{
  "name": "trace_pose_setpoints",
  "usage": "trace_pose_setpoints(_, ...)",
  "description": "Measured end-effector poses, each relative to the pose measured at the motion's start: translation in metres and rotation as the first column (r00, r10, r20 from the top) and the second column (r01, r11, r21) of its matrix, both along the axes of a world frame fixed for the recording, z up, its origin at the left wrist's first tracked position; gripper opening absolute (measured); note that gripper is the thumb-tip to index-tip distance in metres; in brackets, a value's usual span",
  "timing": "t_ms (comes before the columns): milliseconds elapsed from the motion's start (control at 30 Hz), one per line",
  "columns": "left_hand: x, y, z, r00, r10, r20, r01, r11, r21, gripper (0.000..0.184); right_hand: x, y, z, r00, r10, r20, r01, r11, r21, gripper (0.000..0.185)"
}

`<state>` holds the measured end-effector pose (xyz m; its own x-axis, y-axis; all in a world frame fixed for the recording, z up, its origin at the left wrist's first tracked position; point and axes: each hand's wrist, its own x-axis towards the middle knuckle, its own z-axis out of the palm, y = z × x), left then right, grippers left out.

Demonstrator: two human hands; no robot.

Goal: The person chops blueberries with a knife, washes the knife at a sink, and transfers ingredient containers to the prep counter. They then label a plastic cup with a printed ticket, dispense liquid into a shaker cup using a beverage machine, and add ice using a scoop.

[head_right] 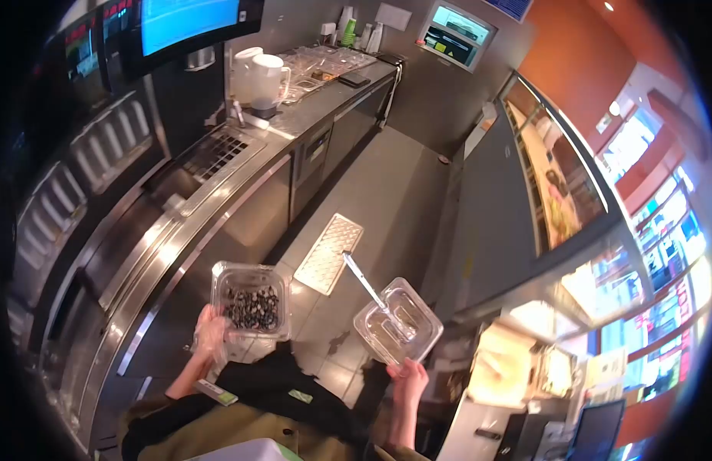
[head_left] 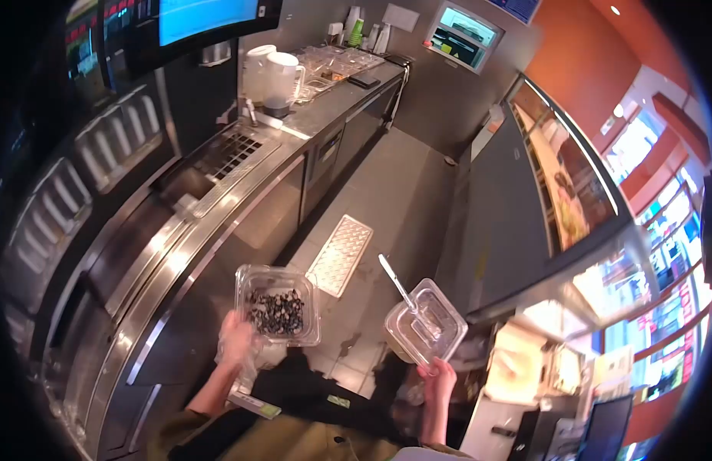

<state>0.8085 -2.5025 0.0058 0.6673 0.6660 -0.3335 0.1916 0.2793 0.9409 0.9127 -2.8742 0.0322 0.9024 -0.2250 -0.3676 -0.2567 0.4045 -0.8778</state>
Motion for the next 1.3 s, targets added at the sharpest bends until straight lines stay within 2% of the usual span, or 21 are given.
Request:
trace_pose_setpoints(33,0.041,0.01,-0.004,0.998,-0.058,-0.027,0.06,0.995,0.075,0.026,0.031,0.006,0.008,0.999,-0.037,-0.038,0.037,0.999,-0.002,0.009)
trace_pose_setpoints(133,0.174,0.019,0.018,0.954,-0.101,0.281,0.139,0.983,-0.116,0.025,0.142,0.019,0.019,1.0,-0.014,-0.002,0.014,0.999,0.029,0.009)
trace_pose_setpoints(233,0.308,0.028,0.031,0.897,-0.303,0.324,0.346,0.934,-0.085,0.03,0.255,0.021,0.026,1.0,0.006,-0.004,-0.006,1.0,-0.004,0.008)
trace_pose_setpoints(333,0.438,0.023,0.042,0.954,-0.268,0.137,0.279,0.958,-0.073,0.033,0.377,0.024,0.025,0.998,0.055,0.015,-0.053,0.993,-0.109,0.008)
trace_pose_setpoints(433,0.549,0.033,0.027,0.959,-0.18,0.219,0.22,0.96,-0.172,0.018,0.514,0.027,0.025,0.988,0.156,-0.018,-0.157,0.978,-0.134,0.009)
trace_pose_setpoints(467,0.585,0.03,0.041,0.989,-0.109,0.105,0.13,0.966,-0.224,0.016,0.561,0.032,0.024,0.982,0.188,-0.023,-0.189,0.968,-0.168,0.01)
trace_pose_setpoints(567,0.674,0.054,0.025,0.996,-0.054,-0.069,0.056,0.998,0.029,0.016,0.699,0.058,0.041,0.962,0.273,-0.032,-0.274,0.95,-0.148,0.011)
trace_pose_setpoints(600,0.697,0.055,0.032,0.981,0.035,0.192,0.003,0.98,-0.197,0.018,0.742,0.071,0.051,0.954,0.297,-0.037,-0.299,0.944,-0.137,0.012)
trace_pose_setpoints(633,0.723,0.062,0.042,0.99,0.042,0.135,-0.018,0.984,-0.176,0.022,0.791,0.087,0.057,0.944,0.327,-0.03,-0.328,0.937,-0.119,0.012)
trace_pose_setpoints(700,0.772,0.079,0.028,0.956,0.063,0.288,-0.019,0.988,-0.154,0.027,0.888,0.11,0.053,0.918,0.397,-0.009,-0.396,0.914,-0.086,0.012)
trace_pose_setpoints(833,0.899,0.112,0.024,0.958,0.106,0.265,-0.073,0.989,-0.132,0.035,1.07,0.183,0.044,0.891,0.45,0.058,-0.447,0.893,-0.057,0.014)
trace_pose_setpoints(867,0.932,0.127,0.018,0.979,0.043,0.198,-0.027,0.996,-0.08,0.038,1.105,0.203,0.037,0.895,0.443,0.042,-0.442,0.896,-0.034,0.012)
trace_pose_setpoints(900,0.972,0.142,-0.007,0.949,0.032,0.312,-0.061,0.995,0.083,0.04,1.151,0.231,0.038,0.893,0.447,0.052,-0.446,0.894,-0.028,0.011)
trace_pose_setpoints(967,1.037,0.146,0.042,0.953,0.006,0.302,0.026,0.994,-0.103,0.041,1.229,0.268,0.057,0.868,0.495,0.032,-0.492,0.867,-0.082,0.01)
trace_pose_setpoints(1000,1.069,0.161,0.021,0.96,-0.048,0.276,0.067,0.996,-0.06,0.04,1.262,0.288,0.063,0.853,0.522,0.022,-0.518,0.85,-0.094,0.011)
trace_pose_setpoints(1033,1.097,0.161,0.054,0.956,-0.062,0.287,0.11,0.981,-0.157,0.037,1.298,0.308,0.071,0.836,0.548,0.031,-0.542,0.834,-0.101,0.011)
trace_pose_setpoints(1100,1.134,0.161,0.084,0.962,-0.007,0.274,0.05,0.987,-0.151,0.014,1.35,0.335,0.055,0.808,0.589,0.015,-0.586,0.806,-0.081,0.015)
trace_pose_setpoints(1133,1.158,0.172,0.074,0.982,-0.026,0.186,0.029,0.999,-0.016,0.009,1.382,0.354,0.056,0.795,0.607,0.016,-0.603,0.793,-0.084,0.016)
trace_pose_setpoints(1233,1.221,0.181,0.075,0.987,0.03,0.156,-0.019,0.997,-0.072,0.009,1.478,0.4,0.043,0.709,0.705,0.017,-0.696,0.703,-0.146,0.017)
trace_pose_setpoints(1267,1.245,0.176,0.087,0.982,0.068,0.174,-0.044,0.99,-0.137,0.034,1.514,0.414,0.03,0.661,0.75,0.017,-0.737,0.654,-0.169,0.016)
trace_pose_setpoints(1300,1.266,0.174,0.082,0.974,0.136,0.18,-0.112,0.984,-0.136,0.032,1.539,0.428,0.024,0.613,0.79,0.017,-0.775,0.605,-0.184,0.016)
